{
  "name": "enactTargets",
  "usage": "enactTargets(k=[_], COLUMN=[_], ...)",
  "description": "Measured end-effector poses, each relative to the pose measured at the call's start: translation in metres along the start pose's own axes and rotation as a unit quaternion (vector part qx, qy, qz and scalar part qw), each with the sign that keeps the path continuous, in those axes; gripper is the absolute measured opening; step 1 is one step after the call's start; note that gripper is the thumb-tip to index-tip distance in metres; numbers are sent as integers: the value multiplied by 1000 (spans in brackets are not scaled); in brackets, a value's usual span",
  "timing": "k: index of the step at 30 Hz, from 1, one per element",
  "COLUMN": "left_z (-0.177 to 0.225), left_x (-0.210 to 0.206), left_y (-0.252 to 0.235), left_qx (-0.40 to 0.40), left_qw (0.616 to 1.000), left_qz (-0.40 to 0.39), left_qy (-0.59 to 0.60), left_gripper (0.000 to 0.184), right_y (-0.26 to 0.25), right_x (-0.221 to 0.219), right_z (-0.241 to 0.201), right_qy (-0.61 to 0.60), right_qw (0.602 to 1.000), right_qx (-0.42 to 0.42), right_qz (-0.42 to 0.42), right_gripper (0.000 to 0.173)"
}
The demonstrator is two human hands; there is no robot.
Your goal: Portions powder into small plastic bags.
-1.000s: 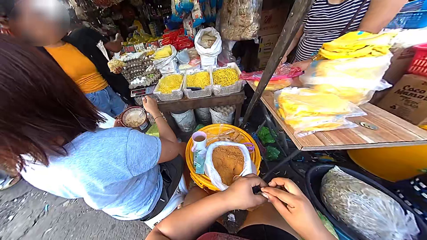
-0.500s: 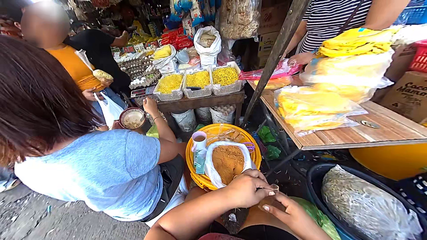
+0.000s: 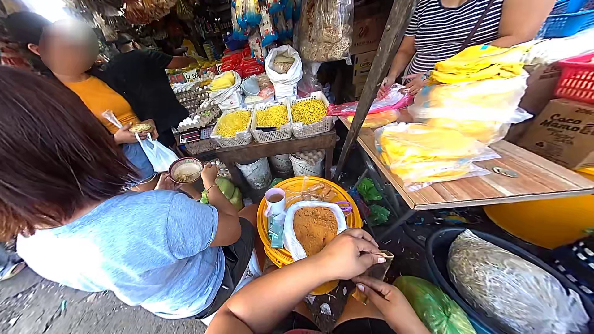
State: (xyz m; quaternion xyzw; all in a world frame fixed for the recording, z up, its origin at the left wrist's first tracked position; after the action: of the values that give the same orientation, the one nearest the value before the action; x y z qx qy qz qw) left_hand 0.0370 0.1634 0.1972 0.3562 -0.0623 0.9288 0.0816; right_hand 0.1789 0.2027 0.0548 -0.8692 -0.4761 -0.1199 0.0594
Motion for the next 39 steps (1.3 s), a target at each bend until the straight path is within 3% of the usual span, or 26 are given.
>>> enactTargets(k=[5, 14, 22, 27, 31, 33, 36, 39], left_z=[1, 0, 2, 14, 21, 22, 47, 73], left_x=[0, 14, 39, 64, 86, 95, 105, 98], left_y=[-1, -3, -27, -37, -48, -54, -45, -24], left_qx=[-2, 14, 40, 47, 83, 57, -6, -69], left_qw=[1000, 1000, 999, 998, 995, 995, 994, 988], left_qz=[8, 1, 11, 33, 54, 87, 112, 123], left_qy=[5, 13, 25, -4, 3, 9, -13, -63], left_gripper=[28, 27, 26, 28, 24, 21, 19, 14], right_y=[3, 3, -1, -13, -20, -26, -31, -35], right_x=[-4, -14, -6, -6, 7, 15, 31, 50], right_z=[8, 4, 1, -10, -49, -64, -76, -86], right_qy=[6, 18, -106, -118, -77, -88, -115, -98], right_qw=[999, 999, 993, 990, 992, 992, 990, 989], right_qx=[-15, -26, -45, -65, -95, -74, 25, 79], right_qz=[35, 10, -13, -35, -36, -51, -80, -74], right_gripper=[22, 24, 28, 53, 41, 46, 65, 46])
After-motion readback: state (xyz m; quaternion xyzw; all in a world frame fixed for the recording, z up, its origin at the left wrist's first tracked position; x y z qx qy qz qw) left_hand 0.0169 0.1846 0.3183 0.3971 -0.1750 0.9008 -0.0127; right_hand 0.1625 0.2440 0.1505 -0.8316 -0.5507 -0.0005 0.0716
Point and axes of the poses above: each hand's wrist, its own y-axis away from the middle knuckle, its own x-axis out of the back of the hand, z = x × y, the point moved 4 cm from there along -y, towards the middle knuckle, and after that the axes turned 7 degrees about -z, right-handed, at the moved point
